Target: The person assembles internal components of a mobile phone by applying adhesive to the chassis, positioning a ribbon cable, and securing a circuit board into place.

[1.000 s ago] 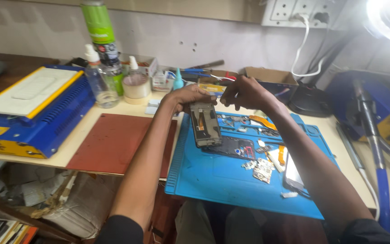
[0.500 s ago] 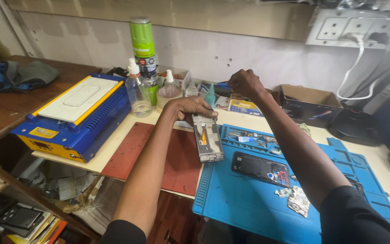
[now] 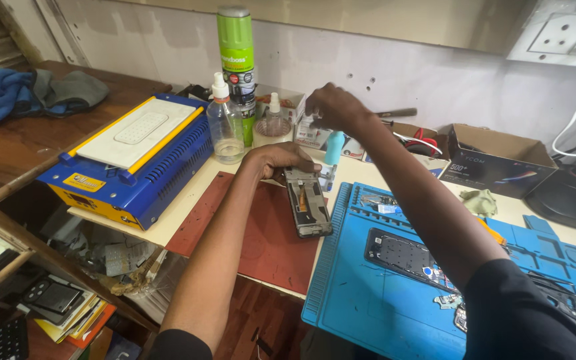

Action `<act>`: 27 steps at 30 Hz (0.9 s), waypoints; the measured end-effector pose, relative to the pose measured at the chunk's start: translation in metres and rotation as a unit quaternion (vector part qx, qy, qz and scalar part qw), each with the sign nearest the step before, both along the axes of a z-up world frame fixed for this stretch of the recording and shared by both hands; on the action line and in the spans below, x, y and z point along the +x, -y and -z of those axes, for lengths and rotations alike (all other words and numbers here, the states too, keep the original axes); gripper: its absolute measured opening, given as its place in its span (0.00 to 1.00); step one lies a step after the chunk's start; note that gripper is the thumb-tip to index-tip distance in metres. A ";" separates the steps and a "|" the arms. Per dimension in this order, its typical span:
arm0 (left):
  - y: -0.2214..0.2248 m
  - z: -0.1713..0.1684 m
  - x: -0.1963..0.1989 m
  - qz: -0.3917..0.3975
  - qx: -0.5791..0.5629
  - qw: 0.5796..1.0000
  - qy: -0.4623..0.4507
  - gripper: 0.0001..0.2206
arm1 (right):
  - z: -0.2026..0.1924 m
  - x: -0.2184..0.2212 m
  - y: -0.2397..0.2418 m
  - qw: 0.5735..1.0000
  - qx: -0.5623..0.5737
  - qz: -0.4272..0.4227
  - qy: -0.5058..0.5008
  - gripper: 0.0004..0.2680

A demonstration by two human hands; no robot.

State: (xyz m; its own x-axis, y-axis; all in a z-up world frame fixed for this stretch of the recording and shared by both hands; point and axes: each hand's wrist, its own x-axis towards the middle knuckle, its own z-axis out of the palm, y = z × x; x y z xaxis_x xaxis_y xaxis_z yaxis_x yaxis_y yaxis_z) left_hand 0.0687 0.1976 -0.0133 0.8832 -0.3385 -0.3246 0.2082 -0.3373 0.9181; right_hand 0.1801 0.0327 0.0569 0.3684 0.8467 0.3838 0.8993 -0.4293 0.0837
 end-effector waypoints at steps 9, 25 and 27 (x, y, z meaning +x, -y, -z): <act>-0.005 0.004 -0.011 -0.033 -0.030 0.999 0.030 0.16 | 0.054 0.013 -0.036 0.988 -0.087 0.083 0.096 0.22; 0.044 -0.018 -0.043 0.154 -0.097 0.980 0.074 0.14 | -0.053 -0.039 0.091 0.955 0.203 -0.001 -0.216 0.15; 0.070 -0.018 -0.046 0.219 -0.068 0.968 0.105 0.14 | -0.044 -0.060 0.123 0.963 0.180 0.035 -0.199 0.15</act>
